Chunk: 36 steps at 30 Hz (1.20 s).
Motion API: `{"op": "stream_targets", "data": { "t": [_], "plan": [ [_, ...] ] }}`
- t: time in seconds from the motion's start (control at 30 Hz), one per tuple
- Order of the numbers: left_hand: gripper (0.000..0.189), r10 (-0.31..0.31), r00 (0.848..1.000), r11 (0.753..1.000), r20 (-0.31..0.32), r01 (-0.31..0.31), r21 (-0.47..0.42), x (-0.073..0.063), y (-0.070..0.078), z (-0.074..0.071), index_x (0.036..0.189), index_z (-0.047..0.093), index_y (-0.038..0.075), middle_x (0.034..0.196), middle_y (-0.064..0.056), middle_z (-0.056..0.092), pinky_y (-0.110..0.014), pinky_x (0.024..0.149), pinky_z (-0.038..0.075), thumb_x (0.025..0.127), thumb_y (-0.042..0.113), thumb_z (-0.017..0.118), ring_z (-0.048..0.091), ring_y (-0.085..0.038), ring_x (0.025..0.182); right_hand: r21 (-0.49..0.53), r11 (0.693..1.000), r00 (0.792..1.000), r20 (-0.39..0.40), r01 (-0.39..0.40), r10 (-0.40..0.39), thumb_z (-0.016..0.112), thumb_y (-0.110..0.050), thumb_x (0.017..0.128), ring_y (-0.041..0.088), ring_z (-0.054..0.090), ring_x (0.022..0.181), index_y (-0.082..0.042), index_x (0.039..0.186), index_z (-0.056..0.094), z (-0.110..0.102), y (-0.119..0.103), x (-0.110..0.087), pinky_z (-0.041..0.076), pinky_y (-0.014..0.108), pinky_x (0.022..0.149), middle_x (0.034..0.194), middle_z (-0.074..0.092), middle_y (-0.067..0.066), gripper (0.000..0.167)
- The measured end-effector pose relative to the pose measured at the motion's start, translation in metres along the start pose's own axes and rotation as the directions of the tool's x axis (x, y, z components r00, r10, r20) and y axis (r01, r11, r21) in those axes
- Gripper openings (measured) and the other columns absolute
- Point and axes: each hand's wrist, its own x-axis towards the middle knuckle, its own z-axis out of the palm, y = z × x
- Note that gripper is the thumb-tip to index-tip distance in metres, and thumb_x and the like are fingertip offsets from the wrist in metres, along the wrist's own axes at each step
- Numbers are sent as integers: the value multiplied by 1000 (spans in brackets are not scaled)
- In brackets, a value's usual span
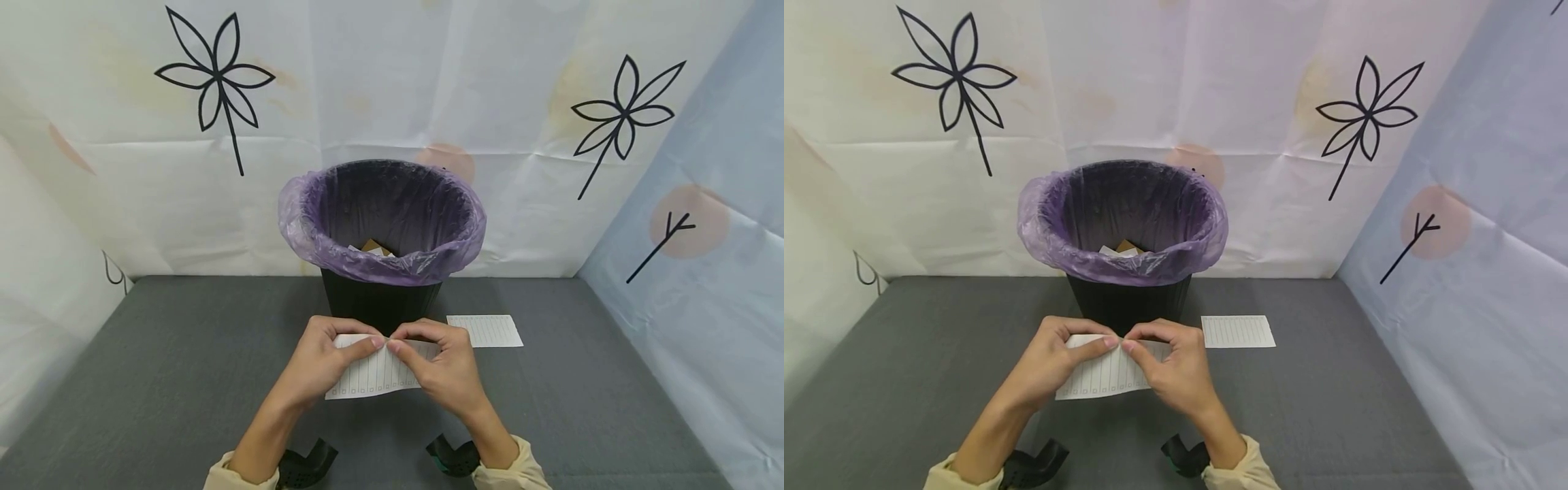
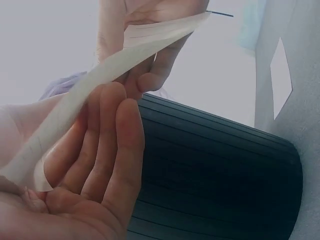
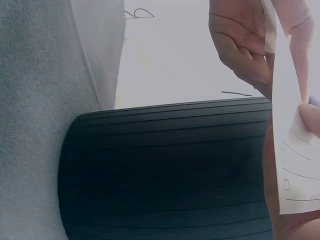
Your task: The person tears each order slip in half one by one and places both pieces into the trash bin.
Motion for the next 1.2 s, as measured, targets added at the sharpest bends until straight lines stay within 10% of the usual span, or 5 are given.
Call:
{"op": "stream_targets", "data": {
  "t": [0.4, 0.8, 1.2],
  "plan": [
    [22, -86, 996, 991, 14, 87, -98, 0, 2, -5, 105, 75, -8, 91, -17, 72, -31, 57, 58, 97, 12, 70, 70, -25, 66, 73, 997, 999, -48, 1, 2, 76, 0, 89, 22, 69, 84, -4, 92, 76, 5, -2, 0, 55, 31, 75, 87, 73, 10, 5],
    [20, 0, 999, 996, 44, -4, 89, -4, 8, -12, 100, 77, -5, 84, -13, 74, -34, 57, 59, 95, 14, 74, 71, -24, 65, 80, 994, 996, -27, -77, 79, 77, 2, 88, 20, 69, 89, -3, 95, 77, -1, 1, 1, 56, 32, 75, 91, 75, 8, 9],
    [12, 37, 996, 978, -85, -19, 207, -6, 13, -15, 94, 80, 4, 80, -5, 74, -34, 55, 57, 92, 16, 78, 69, -20, 61, 177, 944, 958, 121, -279, 261, 75, 0, 89, 15, 67, 70, 7, 97, 74, -26, 4, 4, 56, 28, 61, 86, 71, 15, 10]
  ]
}}
